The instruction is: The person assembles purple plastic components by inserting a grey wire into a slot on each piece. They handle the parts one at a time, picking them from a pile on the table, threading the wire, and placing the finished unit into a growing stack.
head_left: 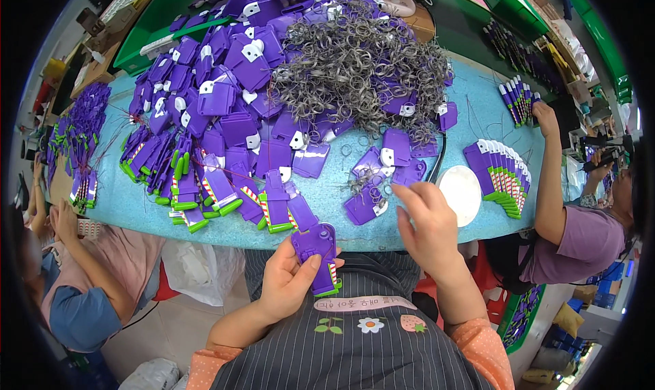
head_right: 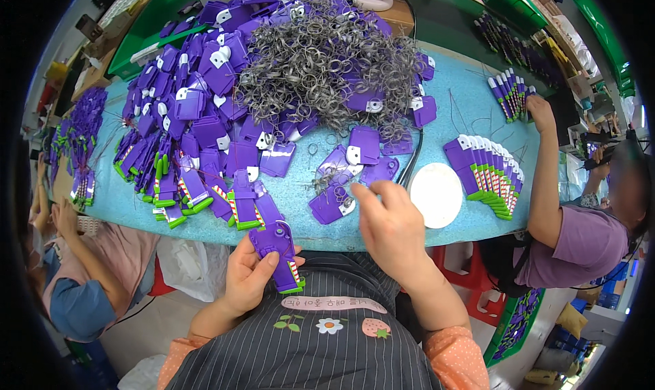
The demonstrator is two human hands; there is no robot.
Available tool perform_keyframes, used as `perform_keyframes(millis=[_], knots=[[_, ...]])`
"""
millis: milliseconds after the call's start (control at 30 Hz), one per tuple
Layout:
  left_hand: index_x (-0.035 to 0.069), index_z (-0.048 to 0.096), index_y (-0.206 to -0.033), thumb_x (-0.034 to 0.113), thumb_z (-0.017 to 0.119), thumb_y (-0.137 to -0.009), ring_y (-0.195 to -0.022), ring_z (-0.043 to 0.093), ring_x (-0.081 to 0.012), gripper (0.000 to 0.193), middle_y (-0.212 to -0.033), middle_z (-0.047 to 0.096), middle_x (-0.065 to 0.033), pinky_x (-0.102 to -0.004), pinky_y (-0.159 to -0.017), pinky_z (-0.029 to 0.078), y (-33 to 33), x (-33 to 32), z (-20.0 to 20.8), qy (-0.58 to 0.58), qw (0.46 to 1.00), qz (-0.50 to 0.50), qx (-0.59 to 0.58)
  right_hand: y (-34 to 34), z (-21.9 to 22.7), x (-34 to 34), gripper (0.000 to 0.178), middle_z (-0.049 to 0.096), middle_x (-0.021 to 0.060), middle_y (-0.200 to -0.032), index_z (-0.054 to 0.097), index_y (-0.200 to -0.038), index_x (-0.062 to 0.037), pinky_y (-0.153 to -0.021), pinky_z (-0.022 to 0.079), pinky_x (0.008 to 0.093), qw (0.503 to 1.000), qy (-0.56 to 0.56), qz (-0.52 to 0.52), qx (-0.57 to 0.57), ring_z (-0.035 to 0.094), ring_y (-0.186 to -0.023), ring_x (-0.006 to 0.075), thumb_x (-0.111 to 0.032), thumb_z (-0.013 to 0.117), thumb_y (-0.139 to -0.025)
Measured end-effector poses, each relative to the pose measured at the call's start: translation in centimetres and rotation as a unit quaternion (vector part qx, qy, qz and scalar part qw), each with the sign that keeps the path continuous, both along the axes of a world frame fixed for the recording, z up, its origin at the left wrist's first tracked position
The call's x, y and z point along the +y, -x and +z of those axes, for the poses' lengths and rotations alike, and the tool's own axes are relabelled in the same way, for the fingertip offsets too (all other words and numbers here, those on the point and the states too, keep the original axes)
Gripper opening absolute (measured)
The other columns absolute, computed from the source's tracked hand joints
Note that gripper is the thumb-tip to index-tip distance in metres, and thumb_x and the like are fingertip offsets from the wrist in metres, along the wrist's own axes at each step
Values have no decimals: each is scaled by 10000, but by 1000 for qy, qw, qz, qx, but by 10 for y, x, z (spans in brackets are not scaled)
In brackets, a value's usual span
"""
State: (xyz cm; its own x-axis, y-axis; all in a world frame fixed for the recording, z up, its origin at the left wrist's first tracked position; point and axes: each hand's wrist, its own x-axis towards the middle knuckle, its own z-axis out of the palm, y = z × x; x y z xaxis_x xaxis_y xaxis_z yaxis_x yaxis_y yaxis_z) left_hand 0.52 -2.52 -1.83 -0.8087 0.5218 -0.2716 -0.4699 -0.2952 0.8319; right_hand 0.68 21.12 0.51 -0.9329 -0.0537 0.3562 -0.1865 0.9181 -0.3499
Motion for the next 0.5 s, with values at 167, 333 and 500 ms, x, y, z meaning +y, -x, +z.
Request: perform_keyframes(millis=[167, 333, 500], knots=[[-15, 386, -1240, 66, 442, -947, -960, 632, -276, 309, -1109, 587, -211, -387, -844, 523, -5, 6, 1, 2, 1000, 5, 16, 22, -12, -2, 250, 543, 84, -878, 598, -906, -56, -608, 467, 330, 987, -86, 125, -53, 559, -752, 250, 17, 640, -671], [-9, 361, -1273, 45, 426, -949, -968, 623, -233, 335, -1156, 562, -174, -337, -825, 527, 14, 6, 6, -2, 999, 28, 22, 38, -1, 4, 156, 542, 81, -833, 580, -827, -29, -539, 436, 291, 959, 278, 23, 42, 554, -662, 199, -6, 688, -718], [-12, 363, -1270, 58, 436, -950, -970, 625, -240, 336, -1183, 546, -186, -350, -827, 529, 24, 22, 5, -25, 998, 35, 37, 38, -10, 2, 71, 584, 55, -860, 626, -790, -31, -559, 424, 241, 949, 310, 20, -62, 530, -697, 98, -65, 686, -773]])
